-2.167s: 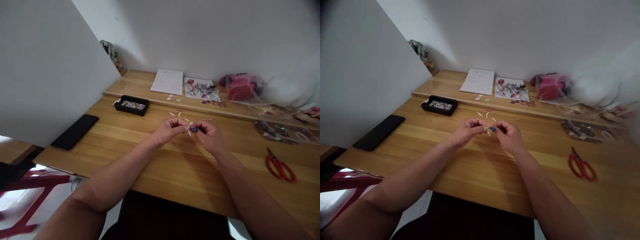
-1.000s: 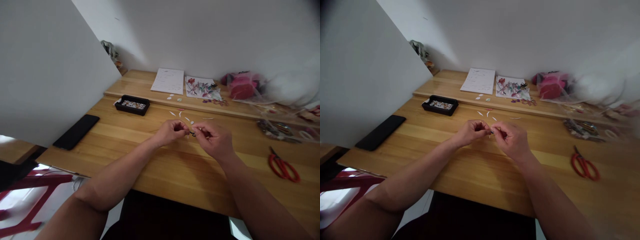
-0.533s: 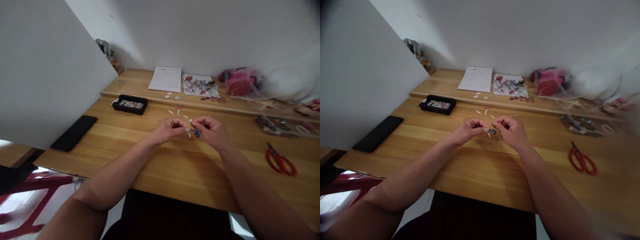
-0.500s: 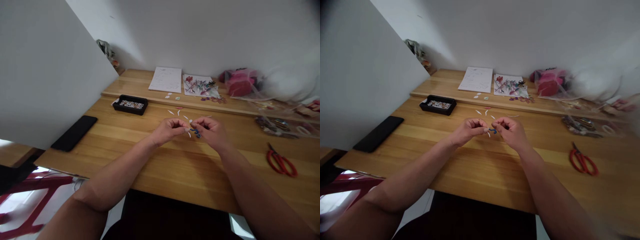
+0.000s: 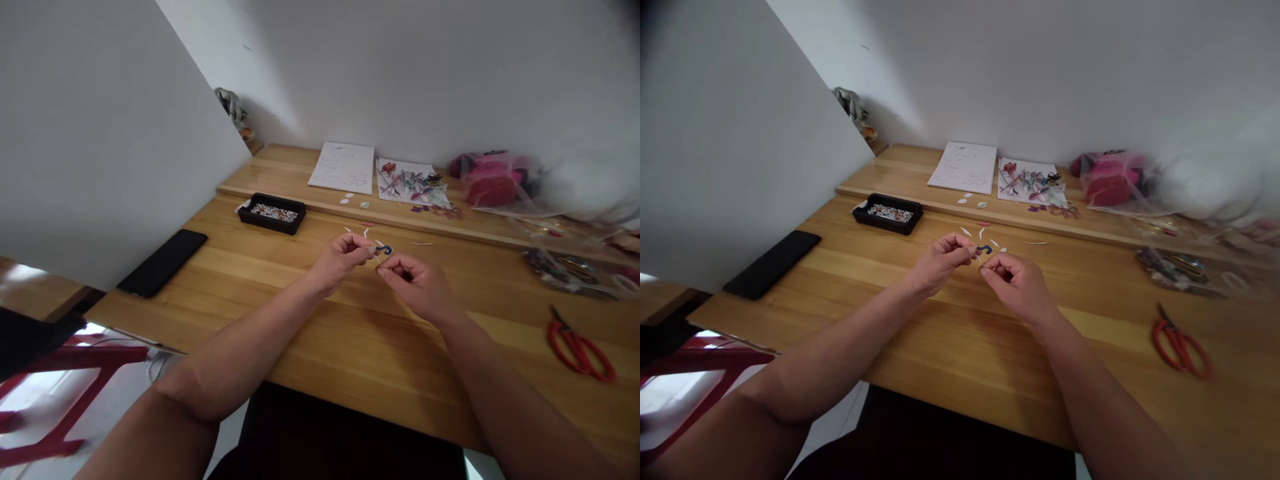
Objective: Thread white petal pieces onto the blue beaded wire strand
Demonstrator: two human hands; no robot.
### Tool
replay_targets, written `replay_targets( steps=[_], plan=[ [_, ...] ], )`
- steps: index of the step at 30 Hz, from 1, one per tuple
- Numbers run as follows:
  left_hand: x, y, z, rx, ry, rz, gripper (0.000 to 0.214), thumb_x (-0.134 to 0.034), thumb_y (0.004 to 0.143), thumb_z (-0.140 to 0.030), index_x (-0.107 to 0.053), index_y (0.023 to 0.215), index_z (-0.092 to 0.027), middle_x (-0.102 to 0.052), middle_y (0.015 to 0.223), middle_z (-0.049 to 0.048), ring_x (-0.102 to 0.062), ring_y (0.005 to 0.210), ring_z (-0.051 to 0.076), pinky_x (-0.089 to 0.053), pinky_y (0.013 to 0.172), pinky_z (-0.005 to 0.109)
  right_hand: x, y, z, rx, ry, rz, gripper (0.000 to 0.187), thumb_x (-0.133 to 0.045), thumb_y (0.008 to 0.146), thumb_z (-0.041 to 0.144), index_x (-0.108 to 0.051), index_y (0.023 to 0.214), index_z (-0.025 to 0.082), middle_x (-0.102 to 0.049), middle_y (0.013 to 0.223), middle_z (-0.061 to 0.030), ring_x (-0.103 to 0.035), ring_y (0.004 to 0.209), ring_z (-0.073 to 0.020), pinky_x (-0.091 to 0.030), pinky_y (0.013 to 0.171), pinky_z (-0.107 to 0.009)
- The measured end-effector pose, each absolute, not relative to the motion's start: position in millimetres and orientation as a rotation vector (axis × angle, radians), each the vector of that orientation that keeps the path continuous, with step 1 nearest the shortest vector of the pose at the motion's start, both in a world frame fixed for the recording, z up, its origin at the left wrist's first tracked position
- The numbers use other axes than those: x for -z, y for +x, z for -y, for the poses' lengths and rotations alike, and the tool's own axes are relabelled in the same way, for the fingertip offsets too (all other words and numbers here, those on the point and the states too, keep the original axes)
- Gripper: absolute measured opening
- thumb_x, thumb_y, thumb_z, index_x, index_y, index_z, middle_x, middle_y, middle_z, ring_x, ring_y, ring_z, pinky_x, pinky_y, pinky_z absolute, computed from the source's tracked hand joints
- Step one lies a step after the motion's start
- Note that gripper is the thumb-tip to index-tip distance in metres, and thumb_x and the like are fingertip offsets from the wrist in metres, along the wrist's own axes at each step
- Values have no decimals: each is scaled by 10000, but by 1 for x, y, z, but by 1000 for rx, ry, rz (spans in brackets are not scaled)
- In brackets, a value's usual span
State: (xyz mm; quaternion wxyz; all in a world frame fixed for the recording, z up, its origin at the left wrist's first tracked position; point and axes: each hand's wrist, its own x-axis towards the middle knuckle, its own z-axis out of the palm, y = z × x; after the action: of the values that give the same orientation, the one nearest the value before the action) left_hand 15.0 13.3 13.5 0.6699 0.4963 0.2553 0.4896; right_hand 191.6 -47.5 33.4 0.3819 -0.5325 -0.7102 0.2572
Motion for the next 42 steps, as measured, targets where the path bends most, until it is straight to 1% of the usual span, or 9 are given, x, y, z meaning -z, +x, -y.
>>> replay_targets(
  steps=[5,9,12,17,22,31,34,37,42],
  plan=[
    [-11,14,-15,-1134,1175,-599,258,-805,760,-344,-628,788,-158,-676,788,0,-583,748,96,-440,763,278,-36,188,54,-241,-1256,2011,90,-616,905,185,-676,846,216,-544,602,46,-441,513,-97,-343,535,-270],
    [-11,12,-16,-1121,1250,-638,235,-793,776,-311,-621,786,-152,-658,768,-2,-585,734,98,-443,763,283,-39,188,56,28,-1172,2044,95,-622,910,152,-683,905,225,-583,621,38,-462,511,-105,-362,543,-276],
    [-11,12,-15,-1063,1290,-646,239,-799,766,-299,-614,777,-149,-649,757,-3,-582,721,100,-446,751,284,-43,191,58,123,-1141,2025,91,-640,917,157,-695,920,229,-597,623,35,-471,514,-110,-355,534,-279],
    [-11,13,-12,-933,1289,-633,263,-818,740,-296,-604,782,-148,-686,804,16,-620,760,111,-463,764,284,-51,195,57,65,-1198,1919,71,-662,929,208,-716,892,236,-555,570,45,-458,493,-108,-331,505,-282],
    [-13,11,-9,-812,1306,-623,258,-816,750,-298,-621,818,-143,-710,828,31,-649,770,115,-470,772,285,-51,196,55,-53,-1210,1858,72,-667,930,225,-718,880,238,-506,556,54,-431,494,-108,-323,501,-283],
    [-16,9,-7,-750,1285,-583,262,-821,753,-325,-650,827,-141,-706,829,35,-628,765,113,-474,796,306,-51,197,54,-187,-1323,1795,104,-657,923,303,-730,866,254,-455,543,50,-397,503,-121,-317,515,-298],
    [-16,9,-6,-742,1253,-561,301,-851,723,-346,-648,817,-144,-699,812,24,-627,750,109,-484,790,307,-50,198,53,-294,-1384,1755,111,-672,908,333,-736,860,257,-410,538,52,-368,507,-120,-313,518,-299],
    [-17,10,-6,-727,1200,-547,345,-880,682,-375,-655,812,-147,-707,800,17,-636,739,110,-504,776,302,-47,199,51,-392,-1394,1707,118,-688,890,355,-741,862,254,-410,539,55,-352,500,-115,-302,509,-296],
    [-17,11,-6,-718,1157,-561,371,-895,657,-391,-656,805,-149,-715,794,18,-638,731,108,-518,761,292,-47,199,53,-388,-1365,1670,140,-684,901,381,-746,883,257,-416,552,48,-361,513,-119,-296,509,-295]
  ],
)
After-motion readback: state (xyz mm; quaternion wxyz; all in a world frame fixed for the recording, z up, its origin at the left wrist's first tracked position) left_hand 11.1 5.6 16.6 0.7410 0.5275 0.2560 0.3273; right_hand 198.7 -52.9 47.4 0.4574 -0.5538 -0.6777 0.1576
